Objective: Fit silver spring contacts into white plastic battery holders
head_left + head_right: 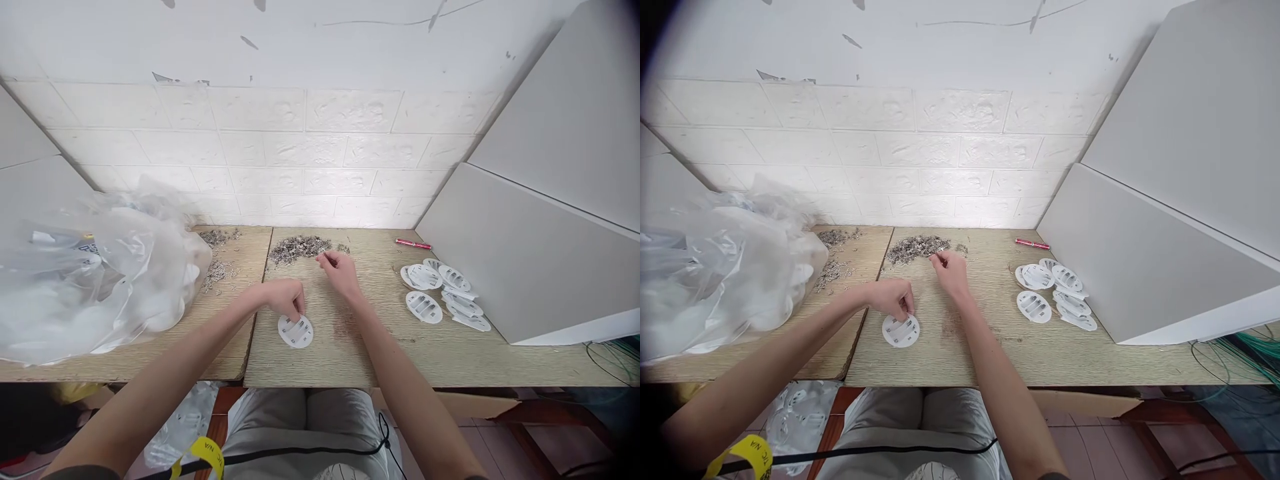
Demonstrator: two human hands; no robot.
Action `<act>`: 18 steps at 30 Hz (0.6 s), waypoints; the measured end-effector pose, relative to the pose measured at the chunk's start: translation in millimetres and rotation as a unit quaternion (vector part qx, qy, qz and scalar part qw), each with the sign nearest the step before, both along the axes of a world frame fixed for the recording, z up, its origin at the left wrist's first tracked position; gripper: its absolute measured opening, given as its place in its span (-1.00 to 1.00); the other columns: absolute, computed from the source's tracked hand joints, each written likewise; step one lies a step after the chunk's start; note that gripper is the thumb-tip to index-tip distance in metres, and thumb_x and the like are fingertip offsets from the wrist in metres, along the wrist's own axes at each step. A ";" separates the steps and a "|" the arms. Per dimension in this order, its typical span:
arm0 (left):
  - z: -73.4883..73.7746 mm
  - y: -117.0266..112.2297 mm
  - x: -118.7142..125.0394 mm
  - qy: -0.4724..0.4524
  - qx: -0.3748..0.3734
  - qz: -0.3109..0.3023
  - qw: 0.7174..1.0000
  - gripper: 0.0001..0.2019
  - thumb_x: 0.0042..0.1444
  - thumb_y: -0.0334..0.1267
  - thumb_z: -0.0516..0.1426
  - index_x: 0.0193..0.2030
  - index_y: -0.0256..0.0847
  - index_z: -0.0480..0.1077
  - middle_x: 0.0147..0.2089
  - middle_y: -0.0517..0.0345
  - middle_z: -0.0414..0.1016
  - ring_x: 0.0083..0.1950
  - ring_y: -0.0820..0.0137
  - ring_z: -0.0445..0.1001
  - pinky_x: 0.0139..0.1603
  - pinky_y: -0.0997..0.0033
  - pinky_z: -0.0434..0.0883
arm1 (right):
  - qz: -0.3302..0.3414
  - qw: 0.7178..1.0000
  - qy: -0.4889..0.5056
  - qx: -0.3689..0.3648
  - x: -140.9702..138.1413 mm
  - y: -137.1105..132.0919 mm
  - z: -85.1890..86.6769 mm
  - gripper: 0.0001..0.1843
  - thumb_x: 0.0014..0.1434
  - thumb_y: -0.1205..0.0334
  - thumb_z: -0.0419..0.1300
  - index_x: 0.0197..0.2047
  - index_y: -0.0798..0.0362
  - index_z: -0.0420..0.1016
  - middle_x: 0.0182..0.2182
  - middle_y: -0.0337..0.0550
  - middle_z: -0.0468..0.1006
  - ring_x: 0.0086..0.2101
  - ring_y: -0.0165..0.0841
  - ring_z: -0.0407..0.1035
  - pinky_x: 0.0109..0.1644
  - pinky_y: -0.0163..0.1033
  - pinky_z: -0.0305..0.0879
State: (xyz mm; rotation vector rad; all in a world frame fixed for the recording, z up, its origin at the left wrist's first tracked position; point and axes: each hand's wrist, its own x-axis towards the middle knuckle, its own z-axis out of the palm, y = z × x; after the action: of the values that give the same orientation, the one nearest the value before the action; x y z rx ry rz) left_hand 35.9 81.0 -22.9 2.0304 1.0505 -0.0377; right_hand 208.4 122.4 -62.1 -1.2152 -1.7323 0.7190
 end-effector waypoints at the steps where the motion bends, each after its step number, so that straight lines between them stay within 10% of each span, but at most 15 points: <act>1: 0.2 -1.6 -0.4 -0.007 0.002 0.009 1.000 -0.83 -0.33 -0.46 0.17 -0.61 -0.15 0.57 -0.63 0.29 0.48 -0.59 0.49 0.28 -0.55 0.52 0.12 | 0.001 1.000 -0.003 0.001 -0.4 -0.5 0.1 -0.66 0.17 0.02 0.05 -0.48 0.07 0.41 -0.57 -0.22 0.35 -0.48 -0.39 0.17 -0.39 -0.27 0.05; 13: -21.3 -44.0 -15.2 -0.024 0.186 0.098 0.977 -0.75 -0.08 -0.45 0.10 -0.37 -0.12 0.59 -0.33 0.14 0.57 -0.38 0.39 0.41 -0.40 0.46 0.18 | 0.040 0.998 -0.052 0.021 -8.9 -5.9 2.3 -0.66 0.17 0.10 0.03 -0.59 0.04 0.22 -0.60 -0.26 0.25 -0.50 -0.40 0.11 -0.37 -0.25 0.00; 18: -18.2 -33.9 -20.7 -0.080 0.076 0.080 0.991 -0.85 -0.06 -0.38 0.15 -0.37 -0.20 0.57 -0.42 0.13 0.53 -0.46 0.44 0.34 -0.45 0.48 0.20 | 0.046 0.999 -0.010 -0.008 -7.7 -3.9 -0.6 -0.68 0.16 0.05 0.05 -0.52 0.06 0.34 -0.56 -0.25 0.34 -0.49 -0.40 0.15 -0.38 -0.26 0.04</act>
State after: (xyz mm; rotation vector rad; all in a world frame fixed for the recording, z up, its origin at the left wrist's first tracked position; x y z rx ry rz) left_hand 15.2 47.1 -41.1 2.0386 1.1401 0.2922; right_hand 200.7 118.5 -62.8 -1.1632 -1.8129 0.7795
